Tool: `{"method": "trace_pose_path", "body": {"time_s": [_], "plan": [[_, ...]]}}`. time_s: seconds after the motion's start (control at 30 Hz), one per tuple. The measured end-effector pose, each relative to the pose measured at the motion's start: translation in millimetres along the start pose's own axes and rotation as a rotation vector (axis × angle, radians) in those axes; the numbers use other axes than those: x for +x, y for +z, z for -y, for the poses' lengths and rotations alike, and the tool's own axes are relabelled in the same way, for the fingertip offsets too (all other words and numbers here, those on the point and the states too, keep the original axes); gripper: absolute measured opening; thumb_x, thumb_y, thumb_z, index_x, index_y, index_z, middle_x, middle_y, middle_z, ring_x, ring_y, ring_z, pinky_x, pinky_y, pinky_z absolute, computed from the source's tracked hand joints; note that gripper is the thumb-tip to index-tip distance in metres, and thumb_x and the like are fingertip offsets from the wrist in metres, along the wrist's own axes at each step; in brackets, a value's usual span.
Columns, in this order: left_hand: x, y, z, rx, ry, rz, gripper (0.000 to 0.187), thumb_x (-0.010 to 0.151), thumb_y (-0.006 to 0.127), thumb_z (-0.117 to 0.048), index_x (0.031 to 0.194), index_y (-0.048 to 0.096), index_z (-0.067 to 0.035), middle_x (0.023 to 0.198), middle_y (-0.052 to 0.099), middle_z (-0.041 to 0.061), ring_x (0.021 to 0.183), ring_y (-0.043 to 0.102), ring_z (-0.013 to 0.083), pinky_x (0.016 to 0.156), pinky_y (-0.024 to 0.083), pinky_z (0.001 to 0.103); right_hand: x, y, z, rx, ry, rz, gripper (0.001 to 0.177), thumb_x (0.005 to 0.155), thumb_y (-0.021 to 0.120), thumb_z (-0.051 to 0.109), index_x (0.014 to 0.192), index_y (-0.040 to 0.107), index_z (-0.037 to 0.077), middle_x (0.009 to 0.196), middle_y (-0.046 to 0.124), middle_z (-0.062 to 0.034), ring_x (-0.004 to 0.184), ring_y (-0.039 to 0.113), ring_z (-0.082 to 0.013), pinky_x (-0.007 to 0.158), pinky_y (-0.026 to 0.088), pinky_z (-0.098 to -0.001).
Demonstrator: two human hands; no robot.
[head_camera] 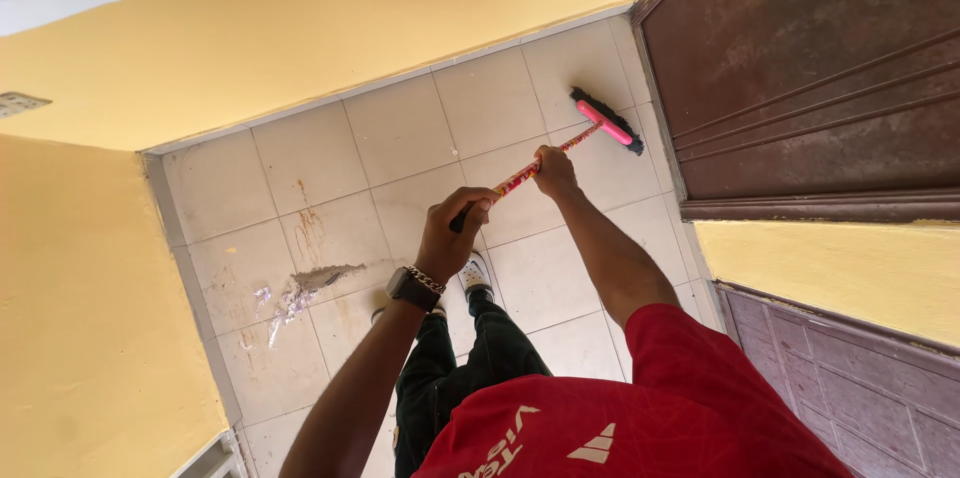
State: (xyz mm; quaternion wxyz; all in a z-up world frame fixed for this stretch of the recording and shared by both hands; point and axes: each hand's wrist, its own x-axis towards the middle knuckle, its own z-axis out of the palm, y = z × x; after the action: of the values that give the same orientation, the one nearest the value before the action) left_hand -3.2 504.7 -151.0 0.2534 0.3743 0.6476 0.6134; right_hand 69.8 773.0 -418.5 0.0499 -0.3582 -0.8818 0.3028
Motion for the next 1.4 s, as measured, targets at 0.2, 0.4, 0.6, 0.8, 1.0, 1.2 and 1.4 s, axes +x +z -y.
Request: {"method": "trace_pose_path", "body": {"time_s": [0.2,0.4,0.6,0.8,1.0,1.2,1.4], "plan": [[15.1,10.0,-3.6,0.032,-0.18,0.032,0.017,0.105,0.058,-0.015,0.115,0.07,-0.008,0.067,0.058,0.001,0.057,0.048,0.0064,0.054,0.04,0.025,5.2,-14.2,-2.0,-0.149,0.084,0.458,0.021,0.092,0.068,0.02,0.11,0.07,0.01,0.109,0.073,-0.0157,0.105,0.071,-0.0328,0.09,0.056,-0.0443],[-8.0,-39.0,-14.9,-0.018,-0.172,-0.103,0.015,0.107,0.057,-0.012,0.112,0.068,-0.002,0.075,0.06,-0.001,0.066,0.047,0.0039,0.058,0.04,0.023,-0.2,29.0,56.0,-0.164,-0.023,0.465,0.02,0.091,0.061,0.012,0.109,0.07,0.009,0.116,0.07,-0.0219,0.112,0.067,-0.0362,0.096,0.054,-0.0475],[-96.9,-98.5,-24.7,0.027,-0.188,-0.454,0.018,0.109,0.051,-0.011,0.11,0.063,0.002,0.074,0.059,0.0,0.065,0.046,0.0034,0.059,0.04,0.021,-22.5,110.0,146.1,-0.259,-0.3,0.655,0.022,0.089,0.06,0.005,0.109,0.068,-0.001,0.139,0.048,-0.0402,0.116,0.062,-0.0473,0.096,0.054,-0.0468],[-183.9,-122.0,-65.3,0.148,-0.284,-0.798,0.019,0.111,0.048,-0.009,0.111,0.06,0.005,0.075,0.062,0.004,0.064,0.048,0.0054,0.06,0.04,0.021,-82.2,132.5,268.6,-0.28,-0.433,0.89,0.026,0.098,0.058,0.015,0.118,0.065,0.001,0.136,0.056,-0.0327,0.121,0.061,-0.0457,0.099,0.054,-0.0487],[-250.7,-127.6,-115.5,0.216,-0.293,-0.951,0.018,0.114,0.047,-0.005,0.117,0.058,0.008,0.069,0.053,0.003,0.069,0.052,0.0079,0.076,0.05,0.024,-159.8,152.2,346.0,-0.263,-0.604,1.011,0.027,0.093,0.066,0.018,0.115,0.07,0.004,0.123,0.066,-0.0237,0.114,0.064,-0.0415,0.094,0.055,-0.047],[-276.7,-133.3,-165.7,0.236,-0.336,-0.967,0.018,0.113,0.047,-0.005,0.118,0.058,0.009,0.068,0.054,0.002,0.068,0.05,0.007,0.07,0.048,0.023,-214.4,151.7,384.9,-0.276,-0.71,1.152,0.022,0.095,0.064,0.018,0.111,0.074,0.006,0.113,0.072,-0.0176,0.108,0.069,-0.0353,0.09,0.057,-0.0461],[-287.6,-141.3,-177.3,0.179,-0.194,-0.776,0.016,0.11,0.053,-0.008,0.115,0.059,0.006,0.07,0.059,0.001,0.064,0.05,0.0037,0.058,0.039,0.021,-230.1,119.4,368.5,-0.1,-0.519,0.961,0.019,0.093,0.06,0.008,0.107,0.071,0.005,0.111,0.072,-0.0194,0.108,0.07,-0.0353,0.092,0.056,-0.0466]]}}
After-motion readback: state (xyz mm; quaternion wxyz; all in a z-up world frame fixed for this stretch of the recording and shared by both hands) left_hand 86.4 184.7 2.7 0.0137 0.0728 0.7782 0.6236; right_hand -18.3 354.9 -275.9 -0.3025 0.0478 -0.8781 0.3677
